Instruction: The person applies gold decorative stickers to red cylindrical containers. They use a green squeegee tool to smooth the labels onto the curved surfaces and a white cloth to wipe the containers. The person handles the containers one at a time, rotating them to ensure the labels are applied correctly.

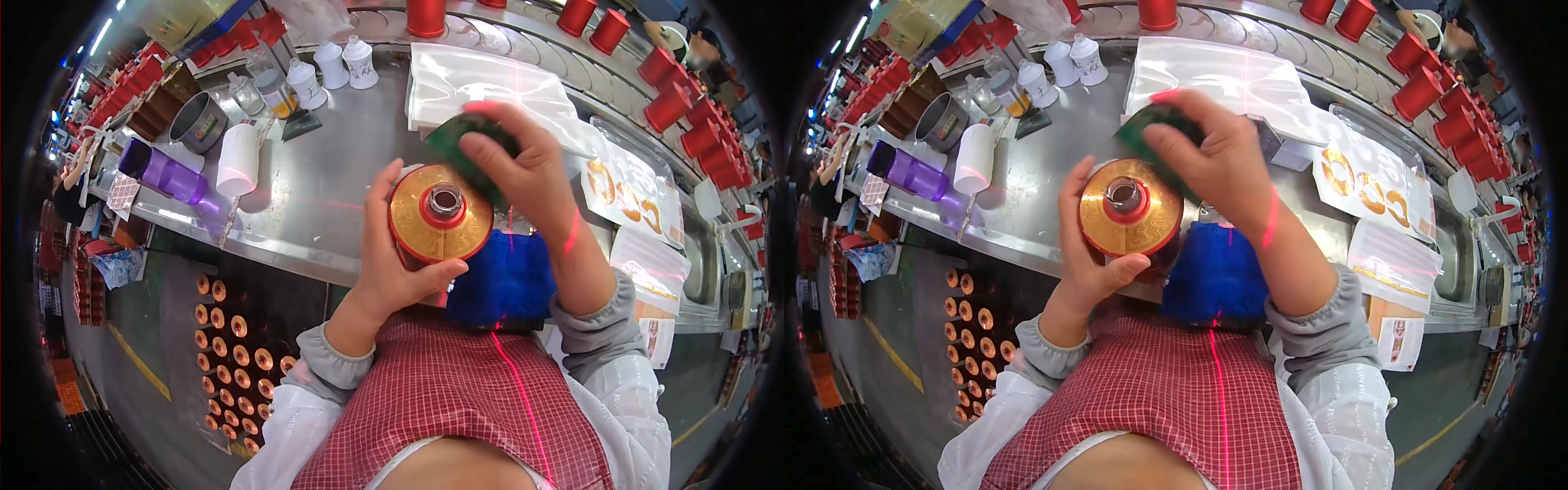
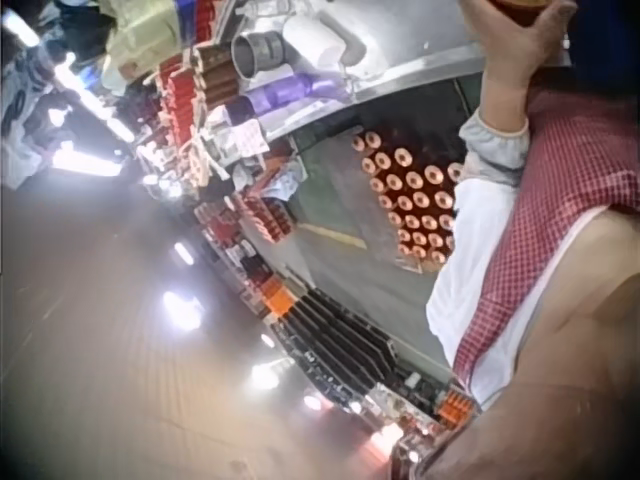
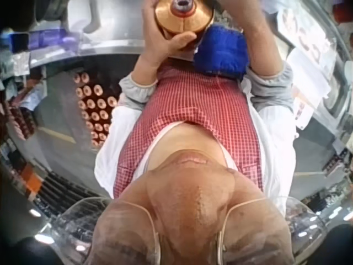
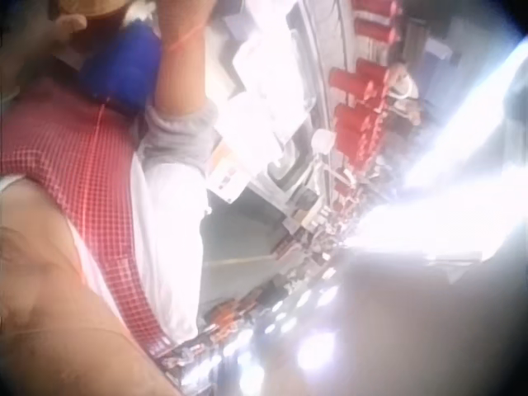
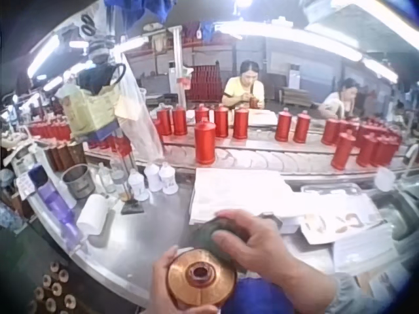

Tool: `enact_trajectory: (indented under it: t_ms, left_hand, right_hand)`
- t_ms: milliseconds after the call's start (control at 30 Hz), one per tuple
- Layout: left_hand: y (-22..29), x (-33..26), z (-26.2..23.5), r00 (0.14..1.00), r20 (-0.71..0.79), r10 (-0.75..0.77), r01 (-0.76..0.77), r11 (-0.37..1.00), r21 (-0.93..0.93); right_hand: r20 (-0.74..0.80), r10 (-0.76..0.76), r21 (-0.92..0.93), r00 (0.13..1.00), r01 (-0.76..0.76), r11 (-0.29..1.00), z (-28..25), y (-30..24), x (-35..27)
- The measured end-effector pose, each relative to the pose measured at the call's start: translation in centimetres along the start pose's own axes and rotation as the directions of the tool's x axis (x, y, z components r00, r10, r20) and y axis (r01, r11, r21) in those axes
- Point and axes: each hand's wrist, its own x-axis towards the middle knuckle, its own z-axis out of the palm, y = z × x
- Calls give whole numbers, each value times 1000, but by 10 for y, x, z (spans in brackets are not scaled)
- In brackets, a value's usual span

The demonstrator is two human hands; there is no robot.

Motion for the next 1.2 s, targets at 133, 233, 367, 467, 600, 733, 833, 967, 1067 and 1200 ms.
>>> enact_trajectory:
  t_ms: [133,233,367,467,600,733,833,967,1067,1200]
  left_hand:
    - [2,4,0,997,14,-71,73,986,-153]
    - [2,7,-5,997,44,-58,64,986,-151]
    - [5,10,-4,995,54,-86,95,978,-183]
    - [1,5,-4,993,84,-86,104,967,-234]
    - [2,11,-6,987,126,-101,134,951,-280]
    - [-2,8,-9,984,129,-127,163,933,-320]
    - [-6,13,-16,979,189,-81,130,956,-263]
    - [-4,16,-26,957,258,-134,187,963,-193]
    - [7,8,-18,979,146,-142,163,976,-142]
    - [6,5,-5,995,39,-96,97,995,-35]
  right_hand:
    - [89,-51,-91,995,59,994,1,-12,-1]
    - [-114,-101,-301,988,62,952,-8,0,9]
    - [32,-117,-19,993,118,993,6,-5,11]
    - [27,60,186,998,-64,980,0,-11,5]
    - [25,-35,-1,999,35,999,1,-3,11]
    - [51,-106,-57,993,109,992,4,-4,5]
    - [8,-97,-109,995,98,989,0,-4,12]
    - [-6,-68,-70,998,67,995,-1,1,12]
    - [26,-13,176,1000,9,984,0,-8,4]
    - [-42,-56,-146,998,49,988,-7,-4,12]
